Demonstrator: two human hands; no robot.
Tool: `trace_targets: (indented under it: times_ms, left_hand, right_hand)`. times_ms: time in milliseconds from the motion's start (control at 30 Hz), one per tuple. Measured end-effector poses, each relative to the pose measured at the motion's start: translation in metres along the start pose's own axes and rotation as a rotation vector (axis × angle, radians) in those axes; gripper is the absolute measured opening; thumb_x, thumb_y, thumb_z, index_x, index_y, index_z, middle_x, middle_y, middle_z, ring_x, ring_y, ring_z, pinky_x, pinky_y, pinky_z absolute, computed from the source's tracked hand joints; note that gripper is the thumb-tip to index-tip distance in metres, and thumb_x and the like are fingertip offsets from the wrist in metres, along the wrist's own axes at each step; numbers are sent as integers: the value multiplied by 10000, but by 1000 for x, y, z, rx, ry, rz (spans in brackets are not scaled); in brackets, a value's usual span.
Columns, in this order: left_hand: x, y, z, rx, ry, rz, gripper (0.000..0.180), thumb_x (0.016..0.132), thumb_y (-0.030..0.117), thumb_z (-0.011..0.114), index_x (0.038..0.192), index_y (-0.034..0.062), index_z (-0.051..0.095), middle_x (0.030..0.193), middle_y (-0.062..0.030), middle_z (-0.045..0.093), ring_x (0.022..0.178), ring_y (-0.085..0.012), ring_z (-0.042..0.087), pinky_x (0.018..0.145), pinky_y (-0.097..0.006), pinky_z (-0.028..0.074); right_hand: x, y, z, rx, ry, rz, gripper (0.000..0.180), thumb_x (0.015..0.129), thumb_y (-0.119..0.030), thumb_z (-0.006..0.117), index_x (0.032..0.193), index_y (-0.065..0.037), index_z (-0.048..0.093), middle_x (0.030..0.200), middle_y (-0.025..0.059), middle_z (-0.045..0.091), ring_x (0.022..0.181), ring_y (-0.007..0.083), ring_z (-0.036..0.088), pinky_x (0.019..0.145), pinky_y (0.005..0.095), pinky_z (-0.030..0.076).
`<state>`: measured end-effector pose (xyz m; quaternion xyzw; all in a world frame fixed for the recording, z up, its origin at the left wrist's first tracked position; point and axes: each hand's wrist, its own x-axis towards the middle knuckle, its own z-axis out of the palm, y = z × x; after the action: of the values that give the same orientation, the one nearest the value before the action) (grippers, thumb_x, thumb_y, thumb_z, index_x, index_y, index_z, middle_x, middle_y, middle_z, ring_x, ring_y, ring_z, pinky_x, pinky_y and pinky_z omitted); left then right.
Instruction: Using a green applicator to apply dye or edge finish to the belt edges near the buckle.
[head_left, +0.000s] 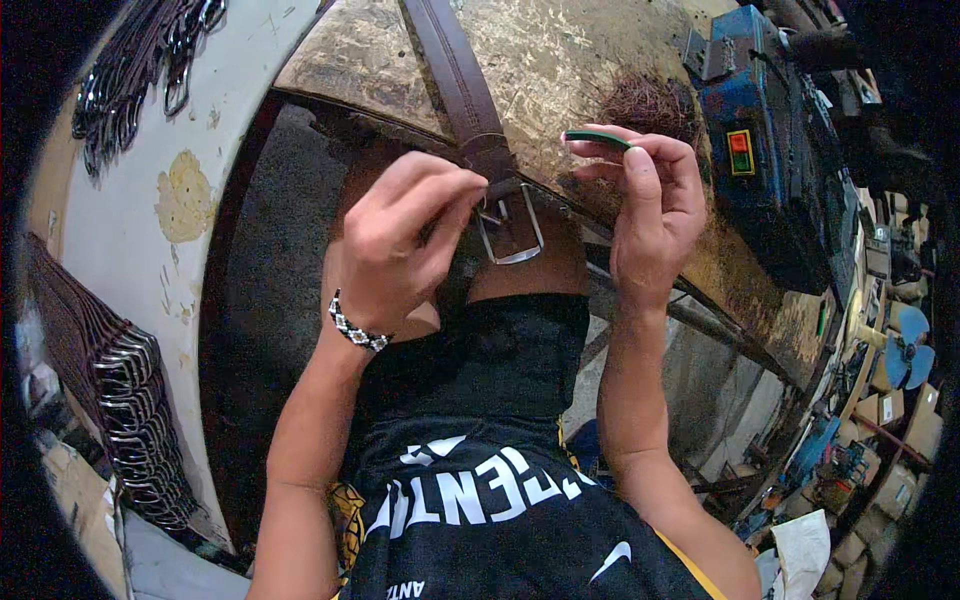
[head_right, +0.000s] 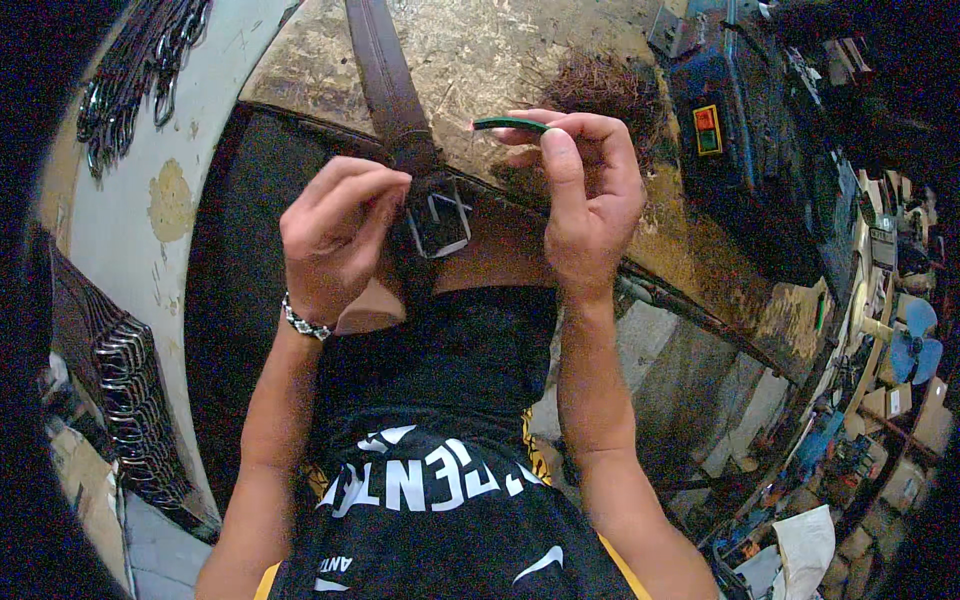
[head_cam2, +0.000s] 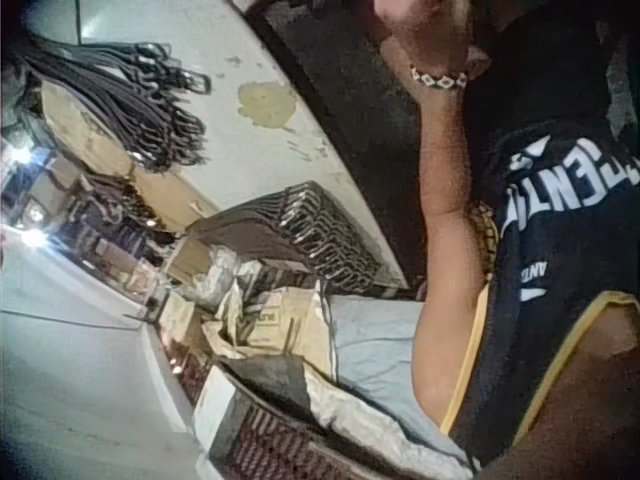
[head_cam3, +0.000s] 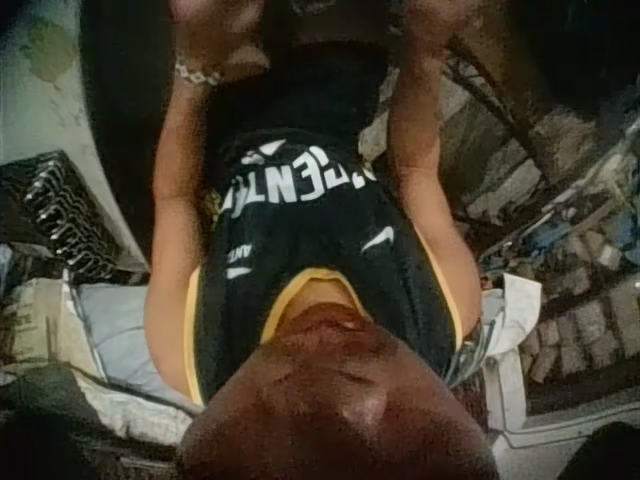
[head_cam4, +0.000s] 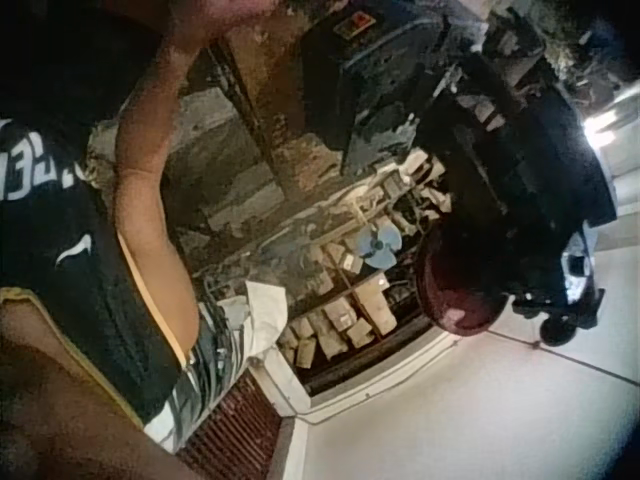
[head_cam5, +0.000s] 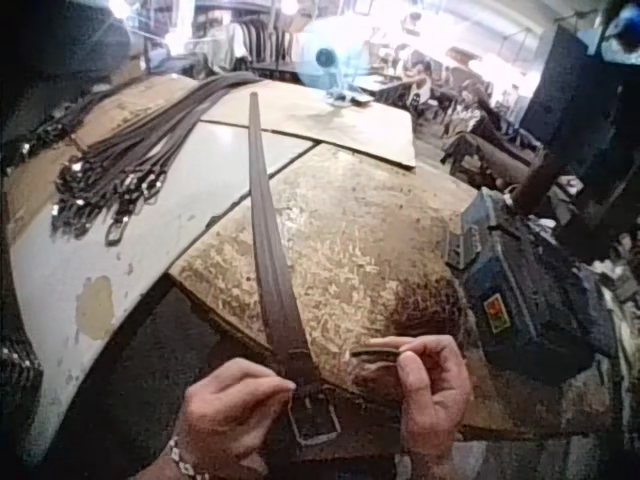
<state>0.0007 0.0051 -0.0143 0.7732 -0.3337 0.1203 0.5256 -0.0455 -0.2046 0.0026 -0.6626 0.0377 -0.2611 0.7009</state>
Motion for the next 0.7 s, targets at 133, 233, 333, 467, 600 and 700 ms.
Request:
trace_targets:
  times_ms: [133,233,333,467,600,700]
  left_hand:
    - [16,10,0,-42,18,-83,94,862,-33,720,944,-6,682,903,-118,681,802,-234,684,712,-308,536]
    - [20,11,0,-20,31,-74,91,871,-13,712,952,-1,672,893,-124,674,780,-255,685,688,-315,535]
    - [15,16,1,-54,27,-159,78,885,-8,705,954,-5,670,897,-115,677,774,-223,682,694,-297,529]
    - [2,14,-4,-141,42,-285,72,895,-10,701,959,-12,668,912,-92,685,780,-165,673,692,-277,521]
    - [-3,14,-6,-146,26,-306,66,902,-17,693,964,-13,670,909,-81,687,779,-144,666,680,-268,515]
    - [-3,15,-5,-166,24,-327,64,904,-15,692,965,-11,673,908,-80,690,779,-143,668,676,-267,515]
  right_hand:
    - [-4,1,-5,-39,0,-13,114,1022,-102,571,1065,4,574,1010,139,710,900,204,715,781,310,577]
    - [-10,-4,-1,-109,34,28,110,1011,-103,589,1046,0,593,977,116,713,866,169,705,765,293,565]
    - [-15,-2,-3,-148,40,6,109,994,-109,610,1021,-3,612,960,101,717,848,148,695,768,281,556]
    - [-22,2,-3,-210,41,-8,76,949,-89,648,963,-14,640,950,86,735,843,142,690,780,295,551]
    - [-20,3,-2,-280,20,-45,59,921,-70,666,938,-14,663,945,91,742,841,152,695,779,303,549]
    - [-19,4,1,-331,-32,-124,49,895,-50,680,928,-13,680,932,99,742,840,170,702,781,306,549]
